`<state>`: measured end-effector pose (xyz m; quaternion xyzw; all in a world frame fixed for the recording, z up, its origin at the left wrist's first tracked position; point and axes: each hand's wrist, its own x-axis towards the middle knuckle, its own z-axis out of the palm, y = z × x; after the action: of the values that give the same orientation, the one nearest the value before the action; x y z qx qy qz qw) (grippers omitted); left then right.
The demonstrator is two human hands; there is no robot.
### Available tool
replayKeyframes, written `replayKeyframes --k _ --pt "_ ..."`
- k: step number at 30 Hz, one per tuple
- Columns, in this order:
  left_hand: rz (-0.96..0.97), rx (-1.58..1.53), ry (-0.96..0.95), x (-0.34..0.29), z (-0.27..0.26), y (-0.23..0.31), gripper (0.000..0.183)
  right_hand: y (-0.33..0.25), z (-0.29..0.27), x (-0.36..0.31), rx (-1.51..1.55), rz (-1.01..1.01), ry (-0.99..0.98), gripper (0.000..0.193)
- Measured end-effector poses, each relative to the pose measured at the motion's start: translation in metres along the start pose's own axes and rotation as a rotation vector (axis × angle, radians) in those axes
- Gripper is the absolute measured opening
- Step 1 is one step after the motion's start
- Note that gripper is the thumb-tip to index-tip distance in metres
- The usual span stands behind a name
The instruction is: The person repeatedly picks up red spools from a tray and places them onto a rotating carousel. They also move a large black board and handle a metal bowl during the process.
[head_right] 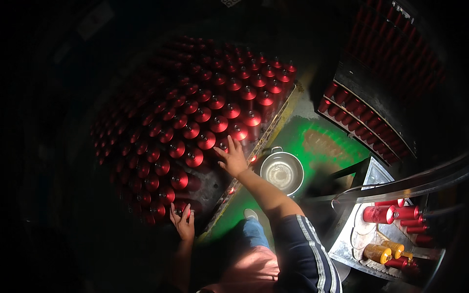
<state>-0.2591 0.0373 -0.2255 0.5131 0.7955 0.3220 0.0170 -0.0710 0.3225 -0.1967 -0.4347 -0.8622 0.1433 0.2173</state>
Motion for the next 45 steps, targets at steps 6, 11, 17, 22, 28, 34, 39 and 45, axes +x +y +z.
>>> replayKeyframes --k 6,11,17,22,28,34,39,45 --pt "-0.047 -0.094 0.079 0.012 0.016 -0.002 0.047 0.004 0.010 0.019 -0.062 -0.099 0.056 0.063" --pt "-0.054 -0.088 0.064 0.005 0.006 0.005 0.047 0.006 0.008 -0.006 0.063 -0.165 0.099 0.061" --pt "0.183 -0.309 -0.200 -0.015 -0.035 0.027 0.046 0.017 -0.087 -0.150 0.303 0.071 0.191 0.055" --pt "0.307 -0.713 -0.673 -0.030 -0.067 0.102 0.039 -0.008 -0.218 -0.360 0.504 0.438 0.333 0.054" --pt "0.435 -1.079 -1.293 -0.090 -0.033 0.265 0.049 -0.052 -0.325 -0.616 1.137 0.935 0.883 0.061" --pt "0.234 -1.064 -1.873 -0.253 0.016 0.437 0.074 -0.076 -0.332 -0.798 1.503 0.946 1.363 0.058" --pt "-0.347 -0.924 -2.343 -0.404 0.073 0.537 0.080 -0.010 -0.292 -0.910 1.784 0.876 1.552 0.044" --pt "-0.869 -0.515 -2.259 -0.518 0.118 0.638 0.069 0.071 -0.280 -0.965 1.517 0.711 1.499 0.034"
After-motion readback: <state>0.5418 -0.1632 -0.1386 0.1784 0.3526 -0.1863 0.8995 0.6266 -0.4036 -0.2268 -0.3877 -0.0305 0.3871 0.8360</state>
